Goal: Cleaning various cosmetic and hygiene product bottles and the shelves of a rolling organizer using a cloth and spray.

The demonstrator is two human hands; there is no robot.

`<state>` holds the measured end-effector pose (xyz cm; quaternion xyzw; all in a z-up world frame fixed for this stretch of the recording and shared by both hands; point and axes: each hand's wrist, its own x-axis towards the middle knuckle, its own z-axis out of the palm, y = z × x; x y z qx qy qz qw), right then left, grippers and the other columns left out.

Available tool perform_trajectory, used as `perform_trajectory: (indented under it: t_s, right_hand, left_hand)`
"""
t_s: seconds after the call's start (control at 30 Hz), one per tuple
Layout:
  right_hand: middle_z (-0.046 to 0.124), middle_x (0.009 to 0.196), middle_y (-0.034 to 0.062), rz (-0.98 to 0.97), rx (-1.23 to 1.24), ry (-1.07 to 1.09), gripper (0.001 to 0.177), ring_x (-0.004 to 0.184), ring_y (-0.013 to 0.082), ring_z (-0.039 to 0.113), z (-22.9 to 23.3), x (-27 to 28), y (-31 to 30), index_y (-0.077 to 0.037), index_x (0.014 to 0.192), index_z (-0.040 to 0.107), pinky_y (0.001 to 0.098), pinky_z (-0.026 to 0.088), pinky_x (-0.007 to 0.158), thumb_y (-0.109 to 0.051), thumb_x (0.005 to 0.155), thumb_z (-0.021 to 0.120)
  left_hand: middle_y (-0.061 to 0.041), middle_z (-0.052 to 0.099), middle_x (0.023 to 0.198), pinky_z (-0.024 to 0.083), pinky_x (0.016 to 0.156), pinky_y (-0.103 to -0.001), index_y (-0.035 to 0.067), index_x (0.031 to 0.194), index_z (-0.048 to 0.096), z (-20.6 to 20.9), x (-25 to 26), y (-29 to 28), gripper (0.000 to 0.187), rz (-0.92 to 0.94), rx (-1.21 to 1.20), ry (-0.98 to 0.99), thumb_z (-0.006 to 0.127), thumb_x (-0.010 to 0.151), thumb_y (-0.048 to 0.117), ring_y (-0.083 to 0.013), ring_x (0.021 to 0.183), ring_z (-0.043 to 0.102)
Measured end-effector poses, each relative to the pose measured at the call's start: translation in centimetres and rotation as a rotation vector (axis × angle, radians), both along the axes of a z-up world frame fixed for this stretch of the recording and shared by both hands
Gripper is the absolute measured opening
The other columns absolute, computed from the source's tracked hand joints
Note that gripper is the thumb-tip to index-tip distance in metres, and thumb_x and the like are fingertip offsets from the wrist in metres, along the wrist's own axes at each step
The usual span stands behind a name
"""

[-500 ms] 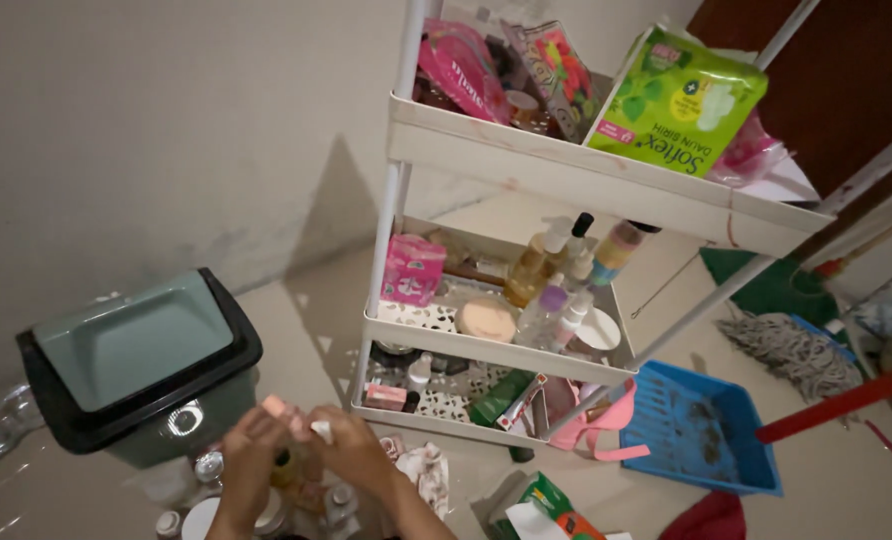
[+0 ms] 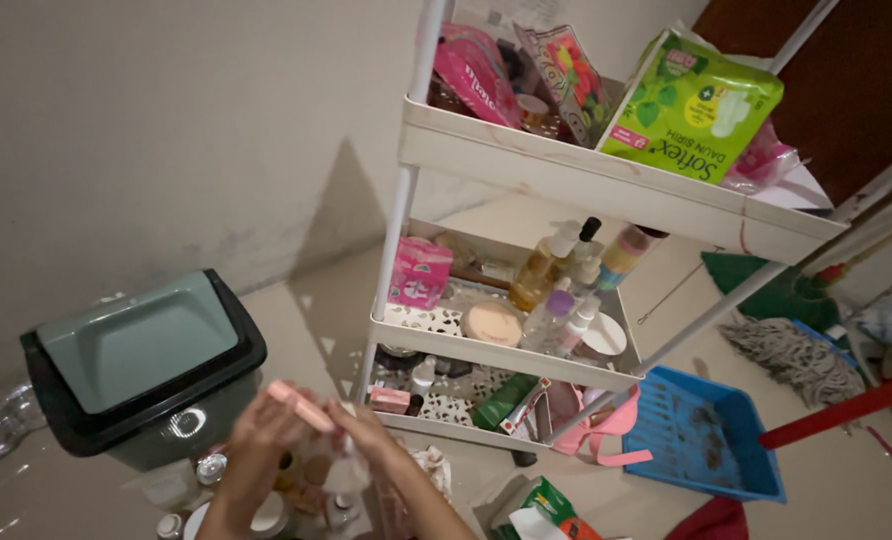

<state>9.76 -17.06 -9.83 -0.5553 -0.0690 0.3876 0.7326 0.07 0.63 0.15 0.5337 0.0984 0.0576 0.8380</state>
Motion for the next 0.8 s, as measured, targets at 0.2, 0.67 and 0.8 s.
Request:
perform_trajectory:
  t_s: [0.2,0.67,0.8]
  right_hand:
    - [0.076,0.113,0.0087,-0.133,-0.654,-1.341,0.036,0.101,0.0275,0.072,11.9,-6.1,-0.4,-0.016,0.13,0.074,0.038,0.055,0.084,-0.042,0.105,0.069]
    - [0.049,0.115,0.0098,-1.06,0.159,-0.93,0.045,0.106,0.0207,0.047,36.9,3.2,0.9,0.0,0.126,0.045,0.0351,0.042,0.097,-0.033,0.102,0.064]
    - [0.062,0.107,0.0096,-0.993,0.005,-1.094,0.04,0.095,0.0187,0.055,37.7,0.4,2.4,0.0,0.124,0.052,0.0327,0.048,0.087,-0.035,0.104,0.058]
  left_hand:
    - [-0.012,0.075,0.115,0.056,0.081,-0.033,0.005,0.131,0.058,-6.3,1.8,0.4,0.047,0.177,0.138,0.151,0.07,0.088,0.018,-0.0205,0.098,0.073]
    - [-0.021,0.074,0.092,0.056,0.08,-0.046,0.012,0.114,0.067,-9.4,-0.3,-6.0,0.031,0.132,1.207,0.144,0.073,0.087,0.027,-0.0367,0.089,0.07]
    - [-0.021,0.073,0.093,0.056,0.081,-0.047,0.011,0.113,0.068,-11.7,-1.6,-6.8,0.03,0.154,1.212,0.133,0.072,0.088,0.026,-0.0375,0.09,0.07]
